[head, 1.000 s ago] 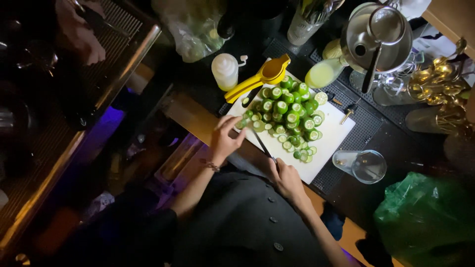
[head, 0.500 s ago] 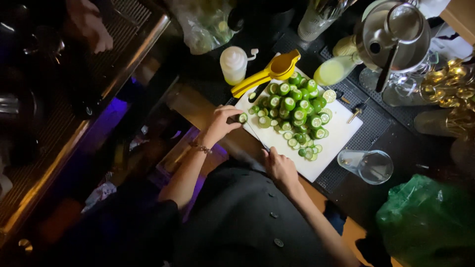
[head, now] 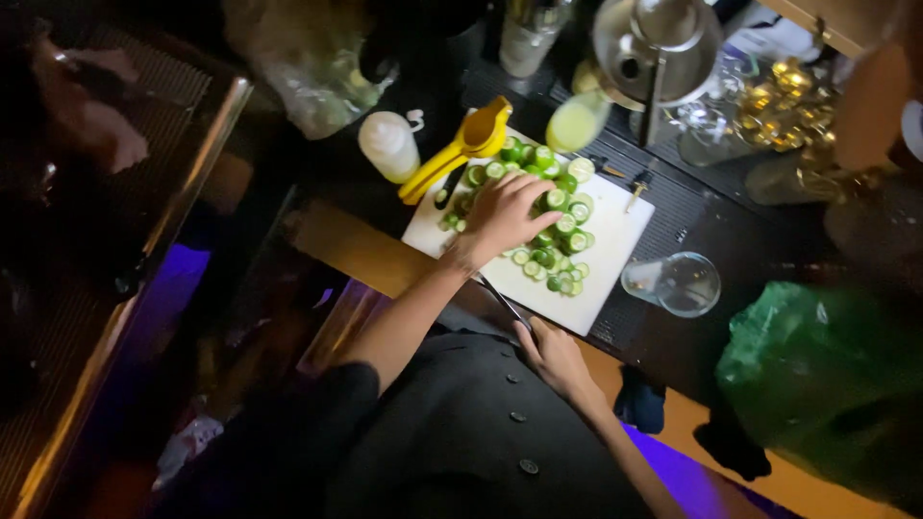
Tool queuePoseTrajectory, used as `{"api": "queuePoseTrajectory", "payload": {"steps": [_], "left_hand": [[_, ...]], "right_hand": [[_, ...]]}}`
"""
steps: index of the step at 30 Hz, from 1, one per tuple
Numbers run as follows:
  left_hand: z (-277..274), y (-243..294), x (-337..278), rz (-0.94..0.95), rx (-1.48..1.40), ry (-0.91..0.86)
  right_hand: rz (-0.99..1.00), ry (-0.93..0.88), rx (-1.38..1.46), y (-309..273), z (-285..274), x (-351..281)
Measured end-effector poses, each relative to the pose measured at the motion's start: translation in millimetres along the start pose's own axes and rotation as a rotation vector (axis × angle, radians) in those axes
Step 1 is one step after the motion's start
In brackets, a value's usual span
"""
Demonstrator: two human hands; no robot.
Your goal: Slicing small green limes into rounds on a cutting board at a bar counter.
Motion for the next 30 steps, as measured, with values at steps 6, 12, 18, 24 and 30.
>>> {"api": "queuePoseTrajectory", "payload": {"steps": [6, 12, 18, 24, 30], "left_hand": [[58, 3, 62, -0.081, 0.32, -0.428], [50, 3, 62, -0.128, 0.268, -0.554], [-43, -45, -45, -0.325, -0.25, 0.278], [-68, 5, -94, -0.045, 0.298, 0.209], [-58, -11, -99, -0.057, 0.302, 0.197]], "right_hand": [[0.032, 0.086, 0.043, 8, -8, -8], [0.083, 0.075, 0.066, 15, -10, -10], [0.124, 0.045, 0.081, 17, -13, -13], [0.067, 0.042, 0.067, 11, -11, 1], [0.065, 0.014, -0.008, 2, -25, 8]]}}
Point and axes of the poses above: each hand's wrist, its own x-axis towards the middle knuckle, its own z-axis out of the palm, y = z × x, the point moved 6 cm from there along x, towards the middle knuckle, and after that the axes turned 10 degrees about -x, right-handed, at the moved point
